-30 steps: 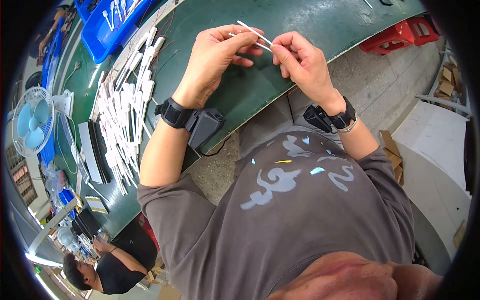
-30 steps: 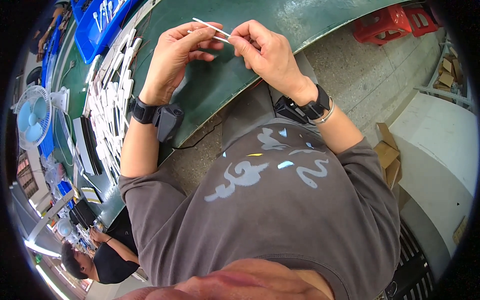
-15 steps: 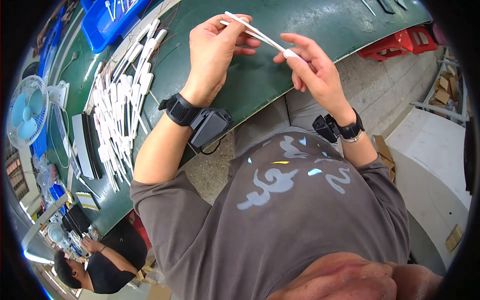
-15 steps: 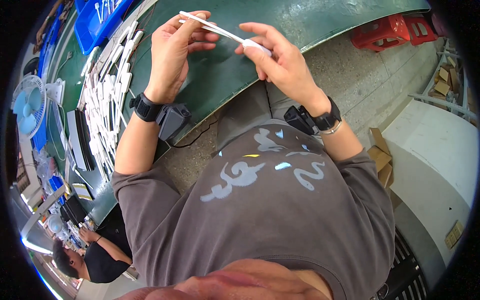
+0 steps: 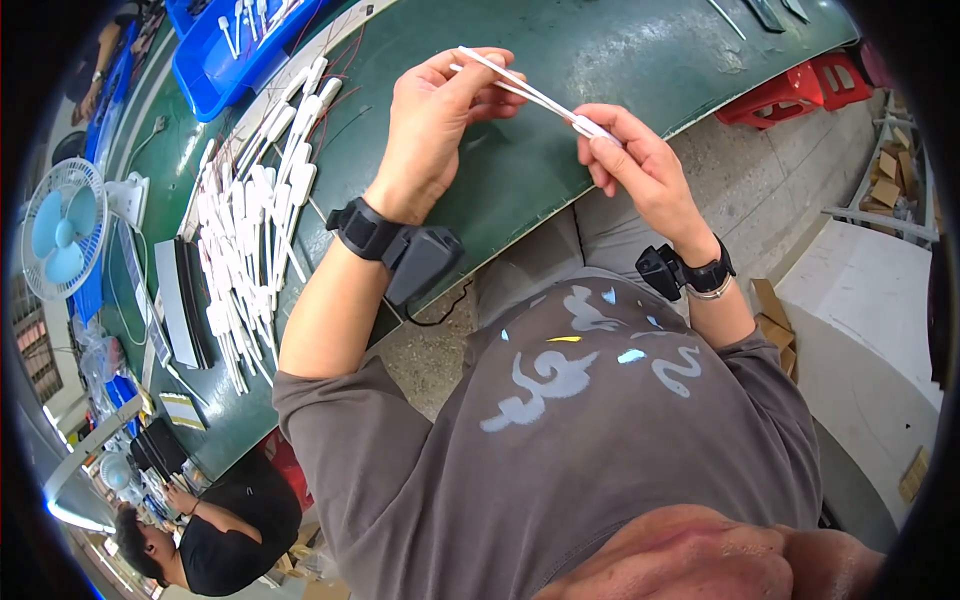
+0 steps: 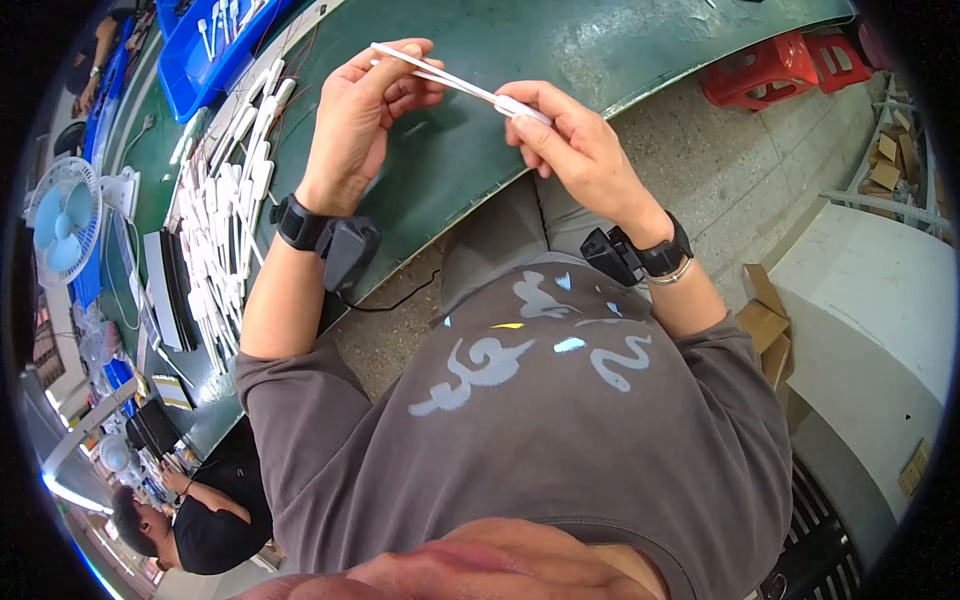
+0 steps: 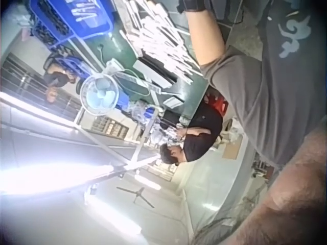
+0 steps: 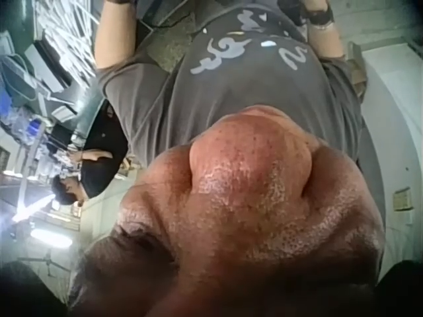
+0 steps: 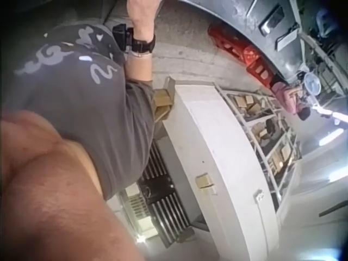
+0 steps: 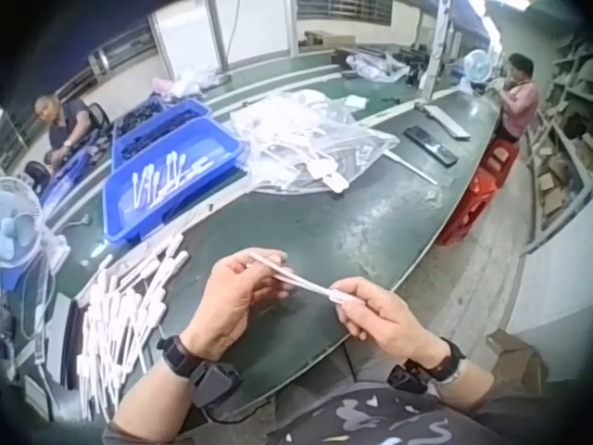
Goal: The person assembles antenna components by hand, inserting wires into white plastic housings and pressing the parts together. They pick up each housing and wire from the table, join them, and then place the completed units onto a growing pile of finished antennas.
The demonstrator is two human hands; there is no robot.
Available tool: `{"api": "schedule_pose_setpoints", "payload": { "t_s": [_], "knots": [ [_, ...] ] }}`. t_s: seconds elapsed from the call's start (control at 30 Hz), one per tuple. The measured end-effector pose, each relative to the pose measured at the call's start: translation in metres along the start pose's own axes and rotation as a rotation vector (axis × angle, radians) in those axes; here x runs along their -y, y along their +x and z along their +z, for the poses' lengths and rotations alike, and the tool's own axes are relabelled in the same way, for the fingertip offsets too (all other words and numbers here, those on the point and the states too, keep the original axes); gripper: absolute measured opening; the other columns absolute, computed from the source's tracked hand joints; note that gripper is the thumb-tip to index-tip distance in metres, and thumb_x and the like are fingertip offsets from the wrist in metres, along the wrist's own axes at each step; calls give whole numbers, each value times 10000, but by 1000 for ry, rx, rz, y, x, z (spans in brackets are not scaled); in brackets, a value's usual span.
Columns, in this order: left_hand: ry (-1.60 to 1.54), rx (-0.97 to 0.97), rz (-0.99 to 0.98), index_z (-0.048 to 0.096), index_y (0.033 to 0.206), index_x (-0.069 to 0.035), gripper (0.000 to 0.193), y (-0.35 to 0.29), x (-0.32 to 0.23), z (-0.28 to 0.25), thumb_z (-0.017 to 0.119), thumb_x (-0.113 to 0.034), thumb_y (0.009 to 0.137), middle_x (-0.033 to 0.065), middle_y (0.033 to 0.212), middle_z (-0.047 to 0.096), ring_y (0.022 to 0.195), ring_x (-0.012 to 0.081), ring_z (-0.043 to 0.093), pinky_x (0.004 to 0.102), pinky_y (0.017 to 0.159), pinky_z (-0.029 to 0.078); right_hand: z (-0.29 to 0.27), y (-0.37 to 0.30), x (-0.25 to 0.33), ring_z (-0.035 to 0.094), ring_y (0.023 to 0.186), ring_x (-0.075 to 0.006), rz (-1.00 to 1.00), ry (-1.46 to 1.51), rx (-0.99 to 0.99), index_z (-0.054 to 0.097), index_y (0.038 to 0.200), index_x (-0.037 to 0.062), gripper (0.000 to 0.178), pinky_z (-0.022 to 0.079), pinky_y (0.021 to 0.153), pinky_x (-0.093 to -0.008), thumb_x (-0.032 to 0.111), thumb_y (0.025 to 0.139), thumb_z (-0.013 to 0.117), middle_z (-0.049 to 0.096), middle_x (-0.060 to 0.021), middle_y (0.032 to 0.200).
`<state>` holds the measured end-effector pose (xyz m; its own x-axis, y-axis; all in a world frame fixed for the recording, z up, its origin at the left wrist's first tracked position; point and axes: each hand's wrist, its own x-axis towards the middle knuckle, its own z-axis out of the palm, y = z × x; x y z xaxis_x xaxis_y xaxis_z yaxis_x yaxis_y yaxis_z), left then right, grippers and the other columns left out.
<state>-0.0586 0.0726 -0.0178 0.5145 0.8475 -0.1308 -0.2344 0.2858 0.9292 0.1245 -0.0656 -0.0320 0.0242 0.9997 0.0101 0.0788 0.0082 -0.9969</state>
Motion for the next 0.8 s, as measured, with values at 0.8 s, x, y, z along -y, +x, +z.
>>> {"api": "schedule_pose_setpoints", "payload": {
  "t_s": [0.8],
  "knots": [
    [581,456,-67,689,1056,-9,244,5,-13,-14,629,-224,957,4,930,678,822,75,603,232,725,502,-12,-4,-2,351,609,-15,69,76,57,562,1151,17,256,298,538,-185,227,1039,467,399,78,716]
  ]
}}
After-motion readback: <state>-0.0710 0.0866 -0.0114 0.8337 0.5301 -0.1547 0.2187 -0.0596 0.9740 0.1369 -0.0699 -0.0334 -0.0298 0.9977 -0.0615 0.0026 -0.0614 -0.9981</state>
